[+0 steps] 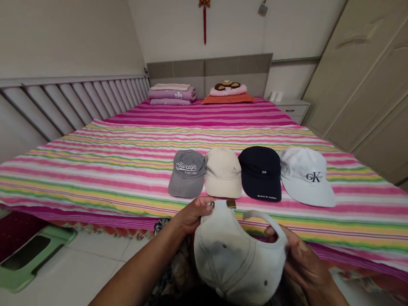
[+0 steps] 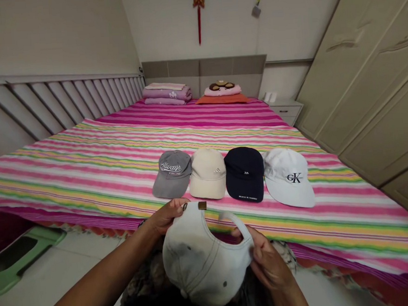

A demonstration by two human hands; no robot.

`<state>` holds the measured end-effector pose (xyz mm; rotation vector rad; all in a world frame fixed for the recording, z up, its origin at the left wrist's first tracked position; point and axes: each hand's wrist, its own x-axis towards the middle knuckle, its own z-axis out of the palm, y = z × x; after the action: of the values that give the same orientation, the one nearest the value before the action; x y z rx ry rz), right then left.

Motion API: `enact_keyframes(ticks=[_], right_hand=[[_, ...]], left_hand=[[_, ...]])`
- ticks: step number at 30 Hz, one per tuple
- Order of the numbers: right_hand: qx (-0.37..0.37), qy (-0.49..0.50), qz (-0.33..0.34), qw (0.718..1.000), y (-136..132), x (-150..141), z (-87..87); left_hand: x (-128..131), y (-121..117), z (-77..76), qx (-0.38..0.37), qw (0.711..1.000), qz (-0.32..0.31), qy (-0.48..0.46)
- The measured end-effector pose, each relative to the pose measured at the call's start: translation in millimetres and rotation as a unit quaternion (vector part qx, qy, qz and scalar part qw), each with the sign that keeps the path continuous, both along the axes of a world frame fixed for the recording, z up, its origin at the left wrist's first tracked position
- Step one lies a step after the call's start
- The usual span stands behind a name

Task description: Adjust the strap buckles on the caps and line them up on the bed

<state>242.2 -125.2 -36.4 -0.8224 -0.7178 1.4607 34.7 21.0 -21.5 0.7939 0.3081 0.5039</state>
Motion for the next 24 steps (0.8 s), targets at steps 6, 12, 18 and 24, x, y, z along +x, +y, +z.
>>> enact_keyframes(ticks=[6, 12, 18, 24], right_hand=[[0.033, -0.036, -0.012, 0.999, 1, 0, 5.1], [0.065, -0.044, 0.012, 0.997, 2, -2, 12.7], [0.071, -0.077, -0.016, 0.994, 4, -5, 24.7], [0.089, -0.082, -0.005, 0.993, 7, -9, 34.6]], left_hand=[[3, -2, 7.2, 0.038, 0.997, 0.017, 0.061], [4, -6, 14.3, 0.051, 0.995, 0.021, 0.088], [9, -10, 20.9, 0.064, 0.992, 0.037, 0.102], [9, -13, 26.2, 0.099, 0.99, 0.032, 0.099]])
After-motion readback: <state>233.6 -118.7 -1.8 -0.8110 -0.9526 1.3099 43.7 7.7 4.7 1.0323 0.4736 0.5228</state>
